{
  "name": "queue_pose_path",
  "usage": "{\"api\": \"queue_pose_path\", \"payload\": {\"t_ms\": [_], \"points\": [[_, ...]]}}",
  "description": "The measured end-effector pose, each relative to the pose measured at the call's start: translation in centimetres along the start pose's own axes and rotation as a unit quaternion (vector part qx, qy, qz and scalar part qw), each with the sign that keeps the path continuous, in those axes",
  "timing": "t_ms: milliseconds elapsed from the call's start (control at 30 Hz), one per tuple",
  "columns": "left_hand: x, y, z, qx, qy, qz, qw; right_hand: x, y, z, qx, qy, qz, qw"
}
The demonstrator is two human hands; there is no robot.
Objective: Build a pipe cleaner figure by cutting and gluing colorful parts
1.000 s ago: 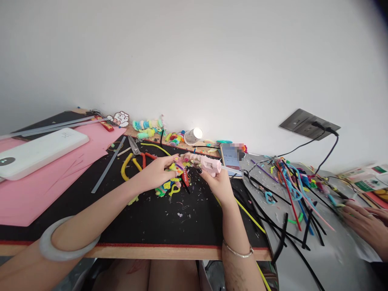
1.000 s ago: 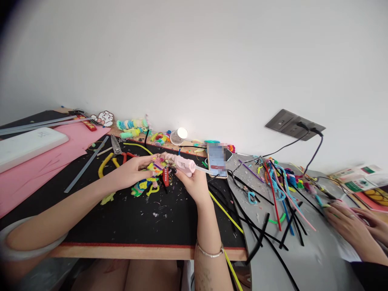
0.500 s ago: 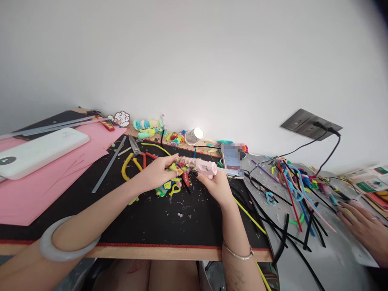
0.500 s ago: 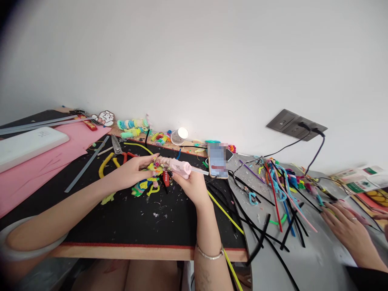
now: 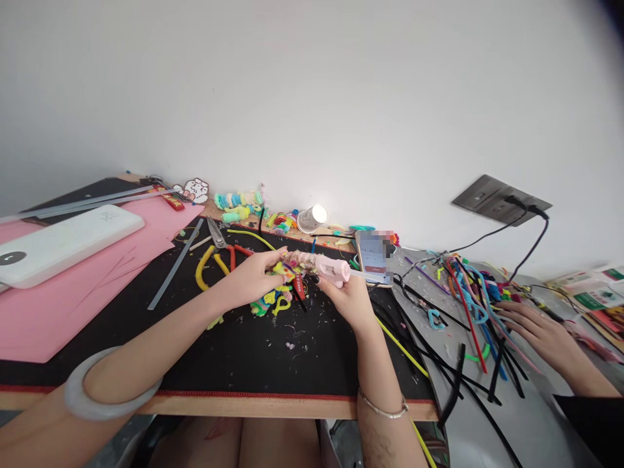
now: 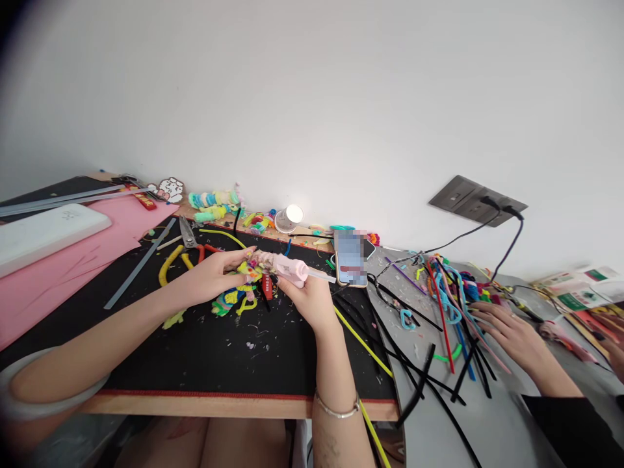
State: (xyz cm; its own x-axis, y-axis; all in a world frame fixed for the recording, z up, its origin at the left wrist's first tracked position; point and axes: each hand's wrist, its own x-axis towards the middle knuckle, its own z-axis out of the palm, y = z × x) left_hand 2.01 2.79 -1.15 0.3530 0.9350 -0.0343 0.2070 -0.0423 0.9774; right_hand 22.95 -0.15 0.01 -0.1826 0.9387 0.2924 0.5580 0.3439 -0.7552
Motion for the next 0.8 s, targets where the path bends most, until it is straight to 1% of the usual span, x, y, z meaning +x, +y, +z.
{"api": "queue_pose_path", "payload": {"t_ms": [100,367,600,800], "points": [[0.04,-0.04,0.01,-0.003,0.0,0.004,1.0,0.05,-0.03,-0.01,0.001,0.003,-0.004,1.0],[0.02,0.03,-0.08,0.002,-0.024,0.007,1.0,0.0,0.17,0.02,-0.004,0.019,-0.008,1.0],[-0.02,0.17,0.05,0.024,-0.012,0.012,1.0,-0.08,0.35,0.14,-0.011,0.003,-0.011,1.0],[-0.03,0.44,0.14,0.027,-0.013,0.018,0.999,0.01,0.36,0.25,-0.023,0.009,-0.011,1.0]]}}
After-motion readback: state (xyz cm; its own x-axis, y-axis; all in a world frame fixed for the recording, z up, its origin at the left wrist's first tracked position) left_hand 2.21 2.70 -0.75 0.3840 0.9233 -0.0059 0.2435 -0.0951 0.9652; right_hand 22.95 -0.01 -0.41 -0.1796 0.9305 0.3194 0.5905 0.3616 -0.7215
